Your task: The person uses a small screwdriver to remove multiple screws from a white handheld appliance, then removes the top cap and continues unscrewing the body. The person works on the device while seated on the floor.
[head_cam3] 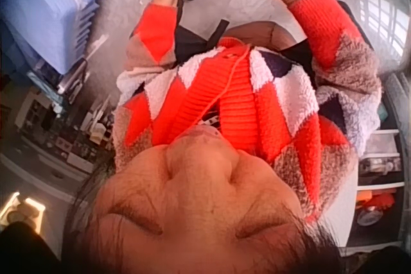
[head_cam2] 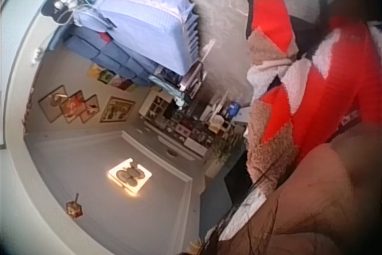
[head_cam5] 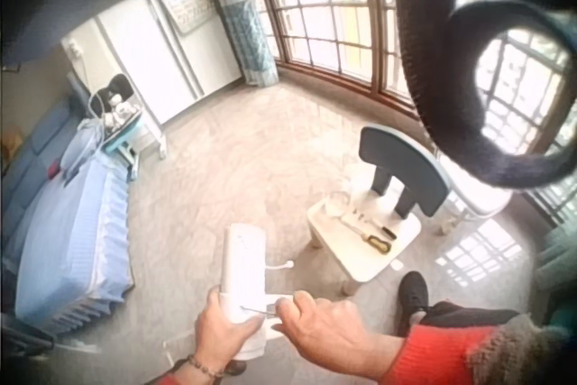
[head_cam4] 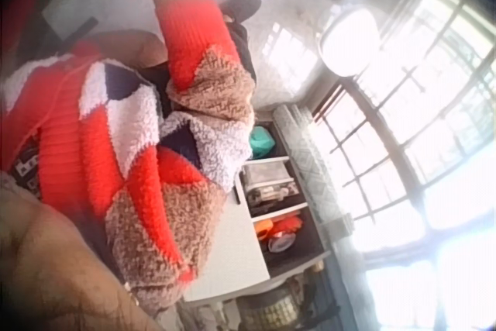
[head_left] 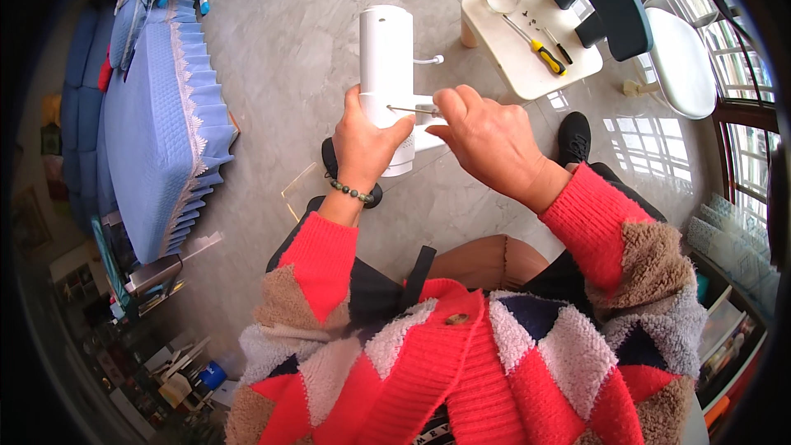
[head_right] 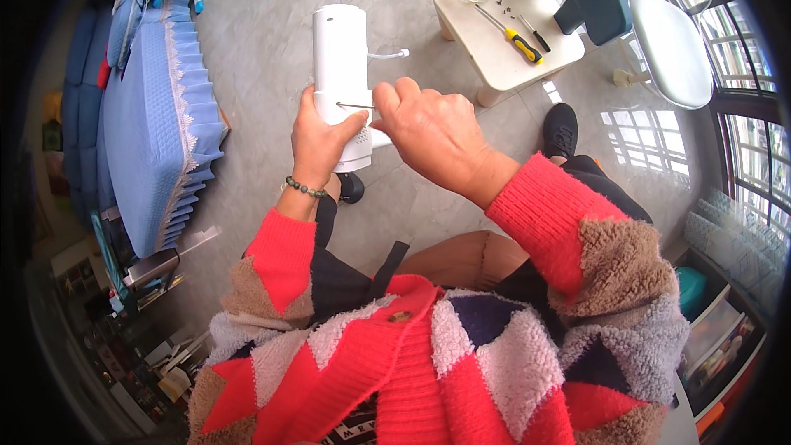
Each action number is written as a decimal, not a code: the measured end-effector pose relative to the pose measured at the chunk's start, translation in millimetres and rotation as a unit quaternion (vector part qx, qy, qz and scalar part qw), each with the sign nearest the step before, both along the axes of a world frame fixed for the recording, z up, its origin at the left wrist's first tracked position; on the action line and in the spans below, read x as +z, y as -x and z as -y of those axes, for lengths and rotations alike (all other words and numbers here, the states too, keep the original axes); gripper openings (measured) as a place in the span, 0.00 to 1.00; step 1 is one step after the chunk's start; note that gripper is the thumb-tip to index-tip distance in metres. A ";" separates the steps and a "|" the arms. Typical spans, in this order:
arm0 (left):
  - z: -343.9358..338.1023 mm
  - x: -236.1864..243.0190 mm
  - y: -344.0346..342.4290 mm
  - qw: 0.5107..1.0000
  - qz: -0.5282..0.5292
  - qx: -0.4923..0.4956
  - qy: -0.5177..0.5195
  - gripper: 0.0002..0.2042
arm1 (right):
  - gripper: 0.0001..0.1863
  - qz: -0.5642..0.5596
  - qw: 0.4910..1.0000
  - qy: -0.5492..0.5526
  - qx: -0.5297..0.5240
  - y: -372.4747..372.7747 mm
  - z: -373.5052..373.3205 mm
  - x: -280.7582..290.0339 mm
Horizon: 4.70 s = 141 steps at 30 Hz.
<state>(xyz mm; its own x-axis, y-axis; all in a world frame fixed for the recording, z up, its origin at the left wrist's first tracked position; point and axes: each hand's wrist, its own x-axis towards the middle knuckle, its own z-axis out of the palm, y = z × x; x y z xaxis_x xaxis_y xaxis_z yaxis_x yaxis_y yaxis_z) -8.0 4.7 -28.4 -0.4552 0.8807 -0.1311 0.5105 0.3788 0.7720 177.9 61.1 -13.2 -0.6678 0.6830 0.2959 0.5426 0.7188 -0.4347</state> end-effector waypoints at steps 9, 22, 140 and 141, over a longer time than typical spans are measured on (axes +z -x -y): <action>6.3 -2.2 -3.1 0.999 -0.026 -0.012 -0.035 0.34 | 0.08 -0.090 0.973 0.213 -0.003 3.9 2.6 -2.9; -1.3 4.0 1.4 0.999 -0.047 -0.009 -0.002 0.36 | 0.12 -0.013 0.996 -0.083 0.028 1.2 4.5 -12.8; -8.3 8.2 65.5 0.789 0.585 0.142 -0.125 0.22 | 0.12 -0.143 0.840 0.443 -0.278 -70.3 -110.5 -33.4; -9.0 7.9 65.9 0.795 0.575 0.146 -0.129 0.22 | 0.12 -0.038 0.883 0.359 -0.300 -77.1 -119.8 -43.8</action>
<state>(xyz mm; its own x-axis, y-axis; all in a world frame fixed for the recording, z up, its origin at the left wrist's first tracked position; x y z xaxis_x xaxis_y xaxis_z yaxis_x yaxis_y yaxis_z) -73.9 13.7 -20.5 -0.3546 0.8250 -0.4400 -0.6694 0.1045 0.7355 254.9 180.9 -57.0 -0.1186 0.9370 -0.3284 0.6826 -0.1633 -0.7123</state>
